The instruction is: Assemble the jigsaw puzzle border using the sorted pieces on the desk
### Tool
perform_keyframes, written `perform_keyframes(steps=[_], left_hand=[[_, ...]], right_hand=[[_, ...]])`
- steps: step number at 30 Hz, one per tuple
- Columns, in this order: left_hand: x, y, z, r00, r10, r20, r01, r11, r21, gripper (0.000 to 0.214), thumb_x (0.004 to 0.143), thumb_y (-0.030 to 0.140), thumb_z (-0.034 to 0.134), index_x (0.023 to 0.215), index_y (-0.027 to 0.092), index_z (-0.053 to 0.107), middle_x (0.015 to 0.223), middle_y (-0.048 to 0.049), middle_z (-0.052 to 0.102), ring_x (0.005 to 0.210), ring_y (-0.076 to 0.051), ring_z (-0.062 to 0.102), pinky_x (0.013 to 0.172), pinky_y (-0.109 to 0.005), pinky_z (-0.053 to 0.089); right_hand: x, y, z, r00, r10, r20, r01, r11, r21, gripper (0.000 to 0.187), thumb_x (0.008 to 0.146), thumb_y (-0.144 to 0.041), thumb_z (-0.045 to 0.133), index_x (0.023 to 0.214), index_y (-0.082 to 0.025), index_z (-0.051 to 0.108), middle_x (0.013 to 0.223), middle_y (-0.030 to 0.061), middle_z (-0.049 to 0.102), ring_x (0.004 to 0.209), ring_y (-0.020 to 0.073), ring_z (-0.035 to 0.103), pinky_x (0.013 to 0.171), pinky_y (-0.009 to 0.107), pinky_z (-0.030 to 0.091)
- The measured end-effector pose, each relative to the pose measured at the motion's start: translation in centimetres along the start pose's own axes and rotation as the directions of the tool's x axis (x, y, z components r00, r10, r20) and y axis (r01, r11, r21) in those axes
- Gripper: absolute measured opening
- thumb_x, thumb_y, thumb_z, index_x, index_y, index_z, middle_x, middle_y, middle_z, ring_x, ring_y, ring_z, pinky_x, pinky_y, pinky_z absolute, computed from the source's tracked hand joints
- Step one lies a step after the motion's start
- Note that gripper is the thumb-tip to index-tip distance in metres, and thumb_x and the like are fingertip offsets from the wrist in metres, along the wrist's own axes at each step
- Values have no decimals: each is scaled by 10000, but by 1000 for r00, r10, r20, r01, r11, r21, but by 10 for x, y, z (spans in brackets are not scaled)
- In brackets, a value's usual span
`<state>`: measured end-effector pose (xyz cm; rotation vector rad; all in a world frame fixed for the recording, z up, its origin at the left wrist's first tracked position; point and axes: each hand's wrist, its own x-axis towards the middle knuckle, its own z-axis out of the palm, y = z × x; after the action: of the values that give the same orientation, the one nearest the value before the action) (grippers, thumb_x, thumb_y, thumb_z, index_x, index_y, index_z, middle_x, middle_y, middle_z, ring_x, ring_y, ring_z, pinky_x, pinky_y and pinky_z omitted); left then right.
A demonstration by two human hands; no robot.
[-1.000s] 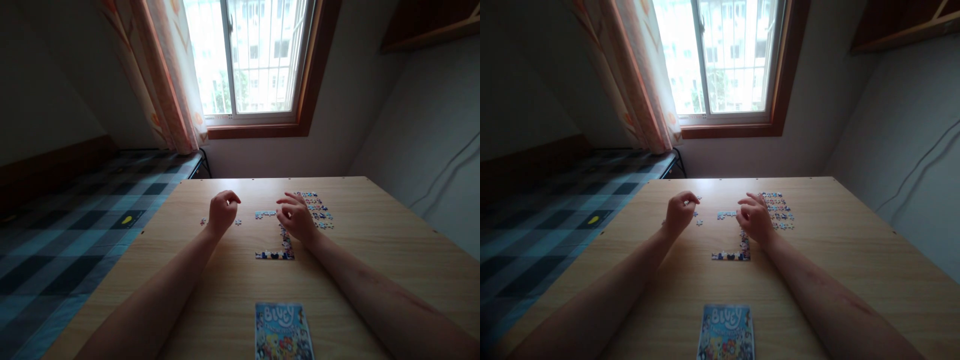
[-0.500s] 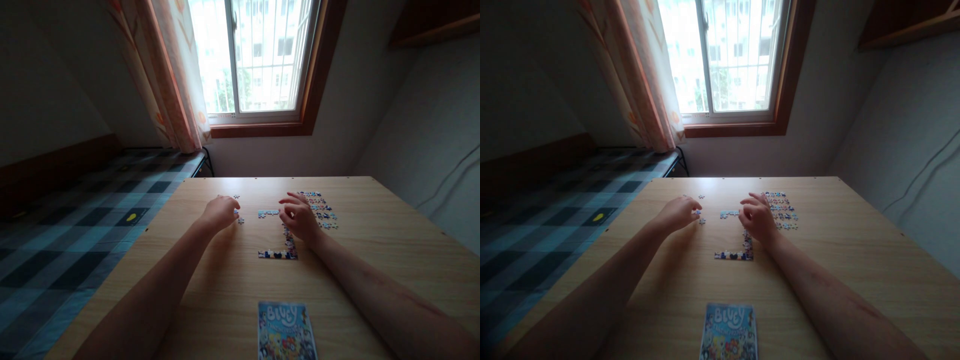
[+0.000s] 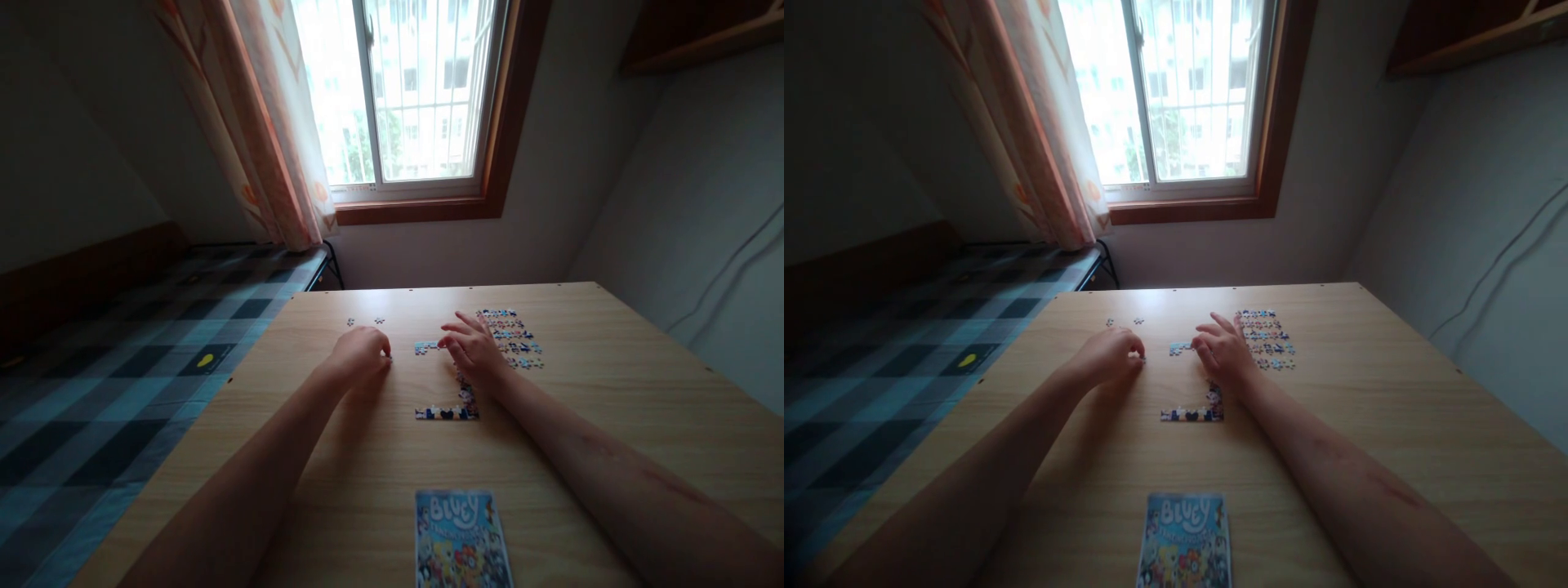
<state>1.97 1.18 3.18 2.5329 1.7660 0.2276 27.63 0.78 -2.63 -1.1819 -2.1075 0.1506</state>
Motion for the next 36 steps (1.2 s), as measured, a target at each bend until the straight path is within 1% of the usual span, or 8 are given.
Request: perform_keyframes(steps=[4, 7, 13, 18, 23, 29, 32, 36], left_hand=[[0, 1, 3, 1000, 7, 24, -6, 999, -42, 68, 643, 196, 749, 678, 254, 753, 783, -55, 730, 763, -239, 645, 684, -296, 464], [0, 5, 4, 999, 34, 12, -34, 998, -46, 62, 644, 188, 745, 660, 247, 739, 771, -52, 722, 750, -229, 640, 685, -289, 467], [-1, 20, 5, 993, 121, 13, -121, 993, -20, 111, 719, 187, 694, 765, 256, 769, 833, -57, 739, 801, -236, 648, 720, -303, 472], [-2, 26, 8, 995, 90, -51, -92, 995, -27, 48, 711, 208, 715, 718, 239, 751, 800, -66, 727, 772, -234, 645, 722, -310, 473], [-2, 26, 9, 995, 84, -51, -86, 996, -27, 47, 709, 197, 716, 672, 223, 731, 783, -78, 723, 766, -246, 646, 709, -320, 466], [0, 26, 12, 995, 98, -16, -99, 995, -23, 73, 761, 249, 705, 812, 228, 754, 893, -74, 725, 828, -246, 652, 743, -324, 479], [-1, 30, 15, 991, 123, -50, -125, 991, -38, 115, 791, 261, 691, 884, 228, 750, 959, -71, 717, 859, -239, 650, 761, -323, 487], [-2, 38, 22, 985, 134, -108, -141, 988, -68, 136, 826, 243, 667, 939, 227, 740, 977, -69, 701, 863, -229, 646, 765, -319, 503]], right_hand=[[0, 0, 1, 1000, -11, 1, 11, 1000, -8, 408, 1009, -380, 353, 903, -260, 728, 1234, 19, 679, 1413, 307, 384, 1171, 685, 116], [1, 0, 2, 999, -24, 21, 24, 1000, -14, 400, 1012, -390, 354, 941, -266, 727, 1248, 22, 677, 1421, 306, 378, 1167, 700, 104], [1, -1, 3, 994, -47, 100, 47, 999, 3, 433, 1032, -412, 308, 1095, -289, 718, 1279, 29, 671, 1447, 307, 350, 1157, 719, 109], [0, -1, 4, 991, -31, 132, 29, 999, 16, 481, 1037, -429, 269, 1142, -285, 715, 1298, 40, 660, 1458, 316, 330, 1155, 728, 105], [1, 1, 6, 989, -24, 148, 21, 1000, 20, 491, 1035, -448, 261, 1174, -289, 705, 1321, 39, 645, 1465, 325, 313, 1156, 732, 99], [1, 2, 7, 987, -29, 158, 29, 1000, 7, 487, 1036, -447, 261, 1189, -286, 695, 1328, 34, 641, 1468, 324, 306, 1155, 729, 97], [1, 1, 7, 988, -37, 153, 36, 999, 11, 484, 1035, -447, 264, 1194, -288, 692, 1326, 39, 643, 1465, 322, 312, 1159, 722, 103], [1, -1, 5, 985, -36, 166, 36, 999, -1, 479, 1034, -445, 268, 1200, -288, 689, 1327, 39, 642, 1462, 327, 316, 1152, 730, 109]])
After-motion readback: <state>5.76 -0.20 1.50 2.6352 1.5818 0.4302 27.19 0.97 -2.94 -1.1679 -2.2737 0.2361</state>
